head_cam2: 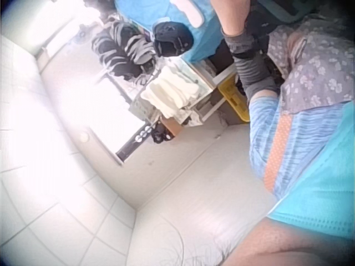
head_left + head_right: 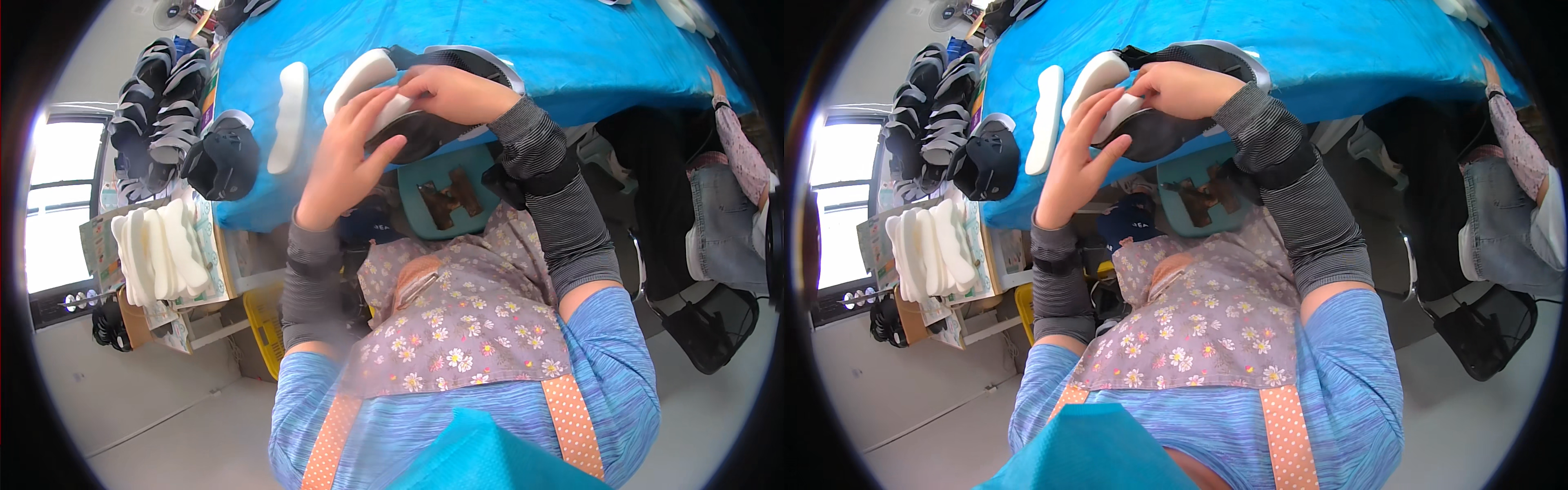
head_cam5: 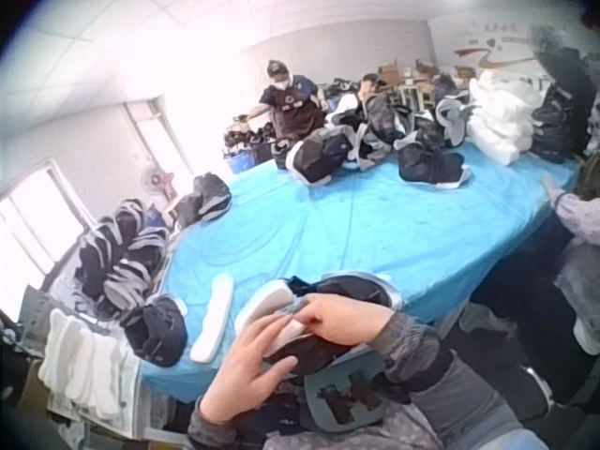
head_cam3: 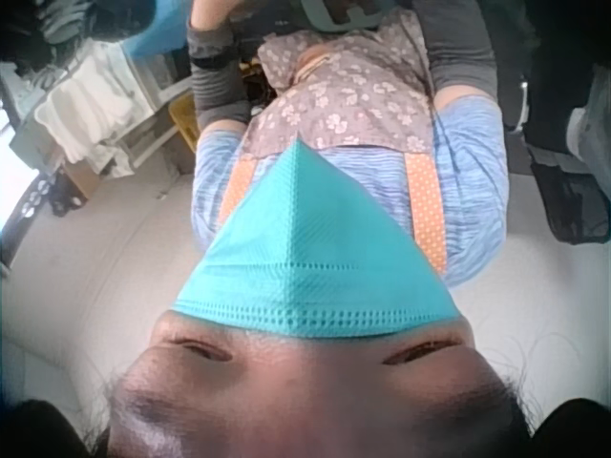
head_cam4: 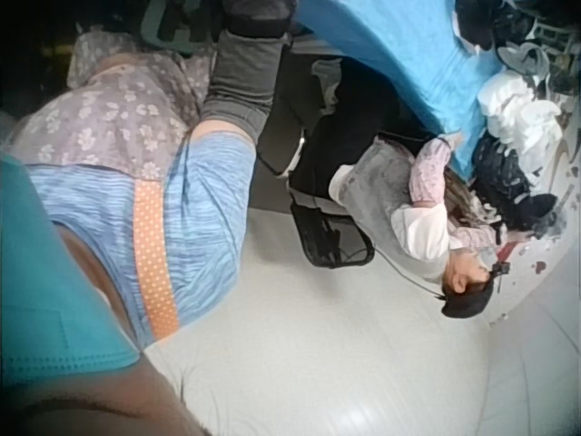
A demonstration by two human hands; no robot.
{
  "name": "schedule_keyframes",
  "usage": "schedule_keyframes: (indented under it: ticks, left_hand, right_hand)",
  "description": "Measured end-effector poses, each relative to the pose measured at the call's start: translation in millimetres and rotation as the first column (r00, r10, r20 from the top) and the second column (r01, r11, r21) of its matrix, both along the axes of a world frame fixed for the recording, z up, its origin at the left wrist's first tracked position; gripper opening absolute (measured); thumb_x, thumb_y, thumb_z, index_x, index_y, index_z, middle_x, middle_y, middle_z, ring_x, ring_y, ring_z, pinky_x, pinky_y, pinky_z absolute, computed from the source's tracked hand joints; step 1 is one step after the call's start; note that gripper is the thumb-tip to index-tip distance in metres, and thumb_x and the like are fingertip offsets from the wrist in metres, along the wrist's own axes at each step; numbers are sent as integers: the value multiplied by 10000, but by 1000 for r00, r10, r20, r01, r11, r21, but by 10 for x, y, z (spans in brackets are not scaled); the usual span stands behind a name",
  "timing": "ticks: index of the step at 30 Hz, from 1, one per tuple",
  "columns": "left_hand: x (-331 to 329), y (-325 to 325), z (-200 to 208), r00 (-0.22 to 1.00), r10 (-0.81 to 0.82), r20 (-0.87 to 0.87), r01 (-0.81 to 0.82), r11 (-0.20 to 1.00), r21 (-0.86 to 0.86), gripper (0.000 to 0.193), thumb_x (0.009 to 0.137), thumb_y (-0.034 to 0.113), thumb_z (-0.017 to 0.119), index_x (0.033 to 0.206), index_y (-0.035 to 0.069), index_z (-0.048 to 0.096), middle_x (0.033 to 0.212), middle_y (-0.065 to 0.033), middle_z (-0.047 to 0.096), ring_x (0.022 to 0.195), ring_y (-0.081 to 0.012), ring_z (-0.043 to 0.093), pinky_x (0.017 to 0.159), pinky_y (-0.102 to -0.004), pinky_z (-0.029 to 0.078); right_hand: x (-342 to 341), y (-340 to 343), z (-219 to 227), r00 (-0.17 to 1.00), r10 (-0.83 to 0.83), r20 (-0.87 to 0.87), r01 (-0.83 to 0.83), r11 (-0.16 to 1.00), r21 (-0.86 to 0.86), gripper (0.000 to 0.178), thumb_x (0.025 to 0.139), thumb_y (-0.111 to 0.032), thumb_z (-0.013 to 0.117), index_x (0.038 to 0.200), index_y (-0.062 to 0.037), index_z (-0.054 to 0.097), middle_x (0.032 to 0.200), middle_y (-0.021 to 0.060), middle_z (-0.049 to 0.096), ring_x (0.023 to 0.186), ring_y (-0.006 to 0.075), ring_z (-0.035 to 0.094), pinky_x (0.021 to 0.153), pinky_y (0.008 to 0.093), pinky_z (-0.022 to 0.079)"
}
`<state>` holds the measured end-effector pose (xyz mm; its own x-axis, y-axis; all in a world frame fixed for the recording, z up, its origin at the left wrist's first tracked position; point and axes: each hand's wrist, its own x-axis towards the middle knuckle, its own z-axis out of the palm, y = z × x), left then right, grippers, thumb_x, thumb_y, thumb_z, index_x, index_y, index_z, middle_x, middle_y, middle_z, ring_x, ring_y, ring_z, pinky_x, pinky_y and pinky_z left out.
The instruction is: The person fits a white foam liner into the interior of a black boot upper, pressing it into place with their fingers.
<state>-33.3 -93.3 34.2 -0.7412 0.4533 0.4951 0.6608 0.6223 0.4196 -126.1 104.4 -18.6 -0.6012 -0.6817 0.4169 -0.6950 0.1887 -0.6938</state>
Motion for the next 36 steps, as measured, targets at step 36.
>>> schedule_keyframes:
  ticks: [36]
  left_hand:
    - [-173, 111, -290, 988, 157, 15, -157, 974, 165, 261, 738, 160, 815, 951, 59, 702, 877, -90, 698, 794, -266, 658, 688, -344, 501]
  right_hand:
    - [-93, -94, 13, 936, -87, 342, 80, 996, 34, 180, 802, -93, 638, 939, 18, 676, 888, 121, 701, 844, 208, 660, 774, 326, 511]
